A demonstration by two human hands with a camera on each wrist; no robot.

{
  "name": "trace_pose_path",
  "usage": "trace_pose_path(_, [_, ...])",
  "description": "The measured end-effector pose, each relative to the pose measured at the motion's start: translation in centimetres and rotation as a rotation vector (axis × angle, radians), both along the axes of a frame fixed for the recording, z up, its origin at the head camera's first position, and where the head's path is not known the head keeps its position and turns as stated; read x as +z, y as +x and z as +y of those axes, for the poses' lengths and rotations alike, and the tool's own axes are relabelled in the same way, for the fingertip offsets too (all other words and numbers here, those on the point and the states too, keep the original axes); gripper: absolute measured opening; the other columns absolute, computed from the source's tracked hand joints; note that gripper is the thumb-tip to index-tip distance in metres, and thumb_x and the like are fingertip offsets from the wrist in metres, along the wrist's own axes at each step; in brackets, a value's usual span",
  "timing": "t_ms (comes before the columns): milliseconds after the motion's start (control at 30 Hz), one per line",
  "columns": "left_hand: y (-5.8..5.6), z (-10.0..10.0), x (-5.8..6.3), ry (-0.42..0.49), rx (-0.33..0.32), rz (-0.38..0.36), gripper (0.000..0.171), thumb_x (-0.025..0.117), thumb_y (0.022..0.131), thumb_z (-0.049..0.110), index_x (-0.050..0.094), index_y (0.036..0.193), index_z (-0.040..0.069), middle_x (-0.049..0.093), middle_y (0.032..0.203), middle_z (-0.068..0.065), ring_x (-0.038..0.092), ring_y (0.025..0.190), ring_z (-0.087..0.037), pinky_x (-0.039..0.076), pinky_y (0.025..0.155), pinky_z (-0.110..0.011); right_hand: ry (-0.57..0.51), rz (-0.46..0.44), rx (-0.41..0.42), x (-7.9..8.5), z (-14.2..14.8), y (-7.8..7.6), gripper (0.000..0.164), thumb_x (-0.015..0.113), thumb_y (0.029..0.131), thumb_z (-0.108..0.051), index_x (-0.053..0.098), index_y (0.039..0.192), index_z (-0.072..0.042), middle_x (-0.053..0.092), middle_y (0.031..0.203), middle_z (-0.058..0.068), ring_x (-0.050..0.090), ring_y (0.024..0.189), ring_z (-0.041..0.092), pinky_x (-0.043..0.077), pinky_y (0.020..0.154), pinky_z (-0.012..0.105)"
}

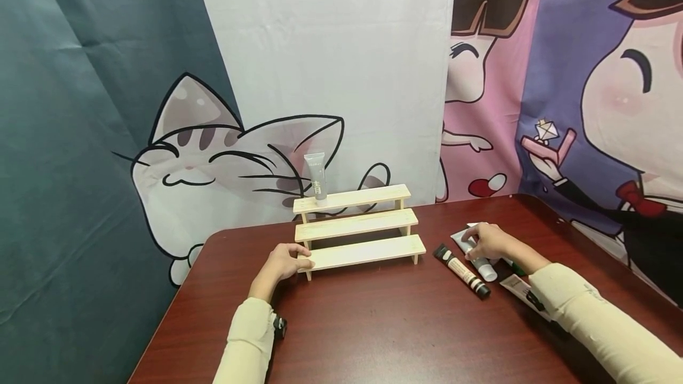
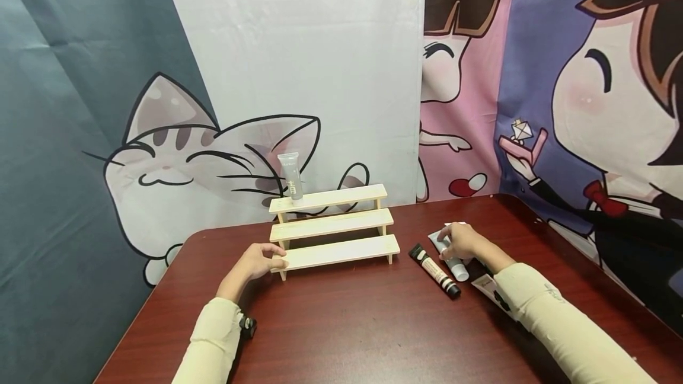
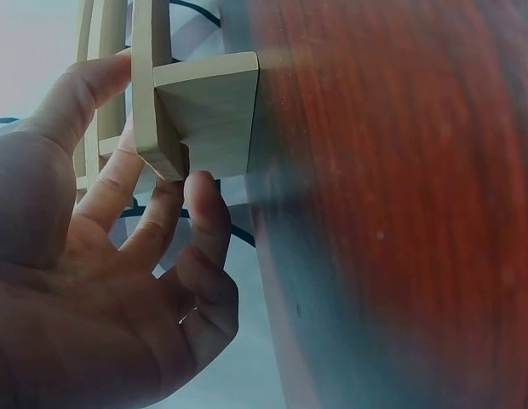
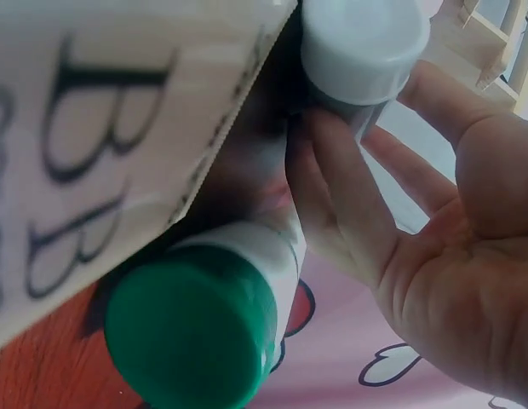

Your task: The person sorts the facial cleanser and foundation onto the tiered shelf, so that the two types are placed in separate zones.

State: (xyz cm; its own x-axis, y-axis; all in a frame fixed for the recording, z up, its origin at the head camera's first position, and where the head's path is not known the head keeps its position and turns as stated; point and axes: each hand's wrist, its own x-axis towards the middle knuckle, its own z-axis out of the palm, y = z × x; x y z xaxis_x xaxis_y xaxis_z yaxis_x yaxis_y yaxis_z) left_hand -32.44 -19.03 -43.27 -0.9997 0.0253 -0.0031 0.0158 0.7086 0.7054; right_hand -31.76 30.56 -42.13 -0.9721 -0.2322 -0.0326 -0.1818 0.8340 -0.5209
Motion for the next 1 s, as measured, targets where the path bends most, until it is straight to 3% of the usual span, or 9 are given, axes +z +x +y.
trace_pose_path(333, [0.3, 0.2, 0.0, -0.006, 0.008, 0.002, 0.023, 0.087, 0.071, 0.02, 0.076, 0.09, 0.014, 0.068, 0.101, -0.01, 0.056, 0.094, -0.026, 0.048, 0.083, -0.038, 0.009, 0.071, 0.097, -0.5, -0.4, 0.1, 0.049, 0.083, 0.066, -0.01, 0.064, 0.11, 0.004, 0.055, 0.085, 0.015, 0.056, 0.068, 0.022, 0.051, 0.046, 0.032])
trace_pose_path(467, [0.3, 0.3, 0.1, -0.005, 0.011, -0.006, 0.022, 0.088, 0.07, 0.021, 0.076, 0.089, 0.015, 0.067, 0.1, -0.009, 0.056, 0.093, -0.026, 0.047, 0.081, -0.037, -0.013, 0.029, 0.059, -0.4, -0.7, 0.3, 0.054, 0.082, 0.068, -0.009, 0.062, 0.117, 0.003, 0.051, 0.083, 0.013, 0.058, 0.061, 0.021, 0.052, 0.04, 0.034])
trace_pose_path(633, [0.3, 0.3, 0.2, 0.0, 0.007, -0.004, 0.022, 0.087, 0.07, 0.021, 0.076, 0.089, 0.015, 0.068, 0.101, -0.009, 0.056, 0.092, -0.026, 0.047, 0.08, -0.037, -0.04, 0.051, 0.031, 0.4, -0.9, 0.3, 0.053, 0.08, 0.07, -0.007, 0.061, 0.119, 0.0, 0.05, 0.078, 0.011, 0.058, 0.059, 0.022, 0.052, 0.04, 0.036])
trace_pose_path(900, [0.3, 0.2, 0.2, 0.0, 0.016, -0.013, 0.022, 0.088, 0.071, 0.021, 0.076, 0.089, 0.016, 0.067, 0.1, -0.009, 0.056, 0.092, -0.026, 0.048, 0.081, -0.038, -0.031, 0.182, 0.084, 1.6, -1.6, -0.1, 0.051, 0.081, 0.068, -0.005, 0.063, 0.115, 0.0, 0.057, 0.085, 0.016, 0.056, 0.062, 0.02, 0.05, 0.041, 0.03])
trace_pose_path(1000, [0.3, 0.1, 0.1, -0.008, 0.018, -0.016, 0.022, 0.088, 0.071, 0.022, 0.076, 0.089, 0.016, 0.067, 0.103, -0.009, 0.056, 0.093, -0.026, 0.048, 0.081, -0.039, -0.032, 0.229, 0.089, 1.8, -1.8, -0.2, 0.05, 0.08, 0.067, -0.005, 0.063, 0.114, -0.001, 0.056, 0.078, 0.012, 0.054, 0.061, 0.019, 0.048, 0.044, 0.028])
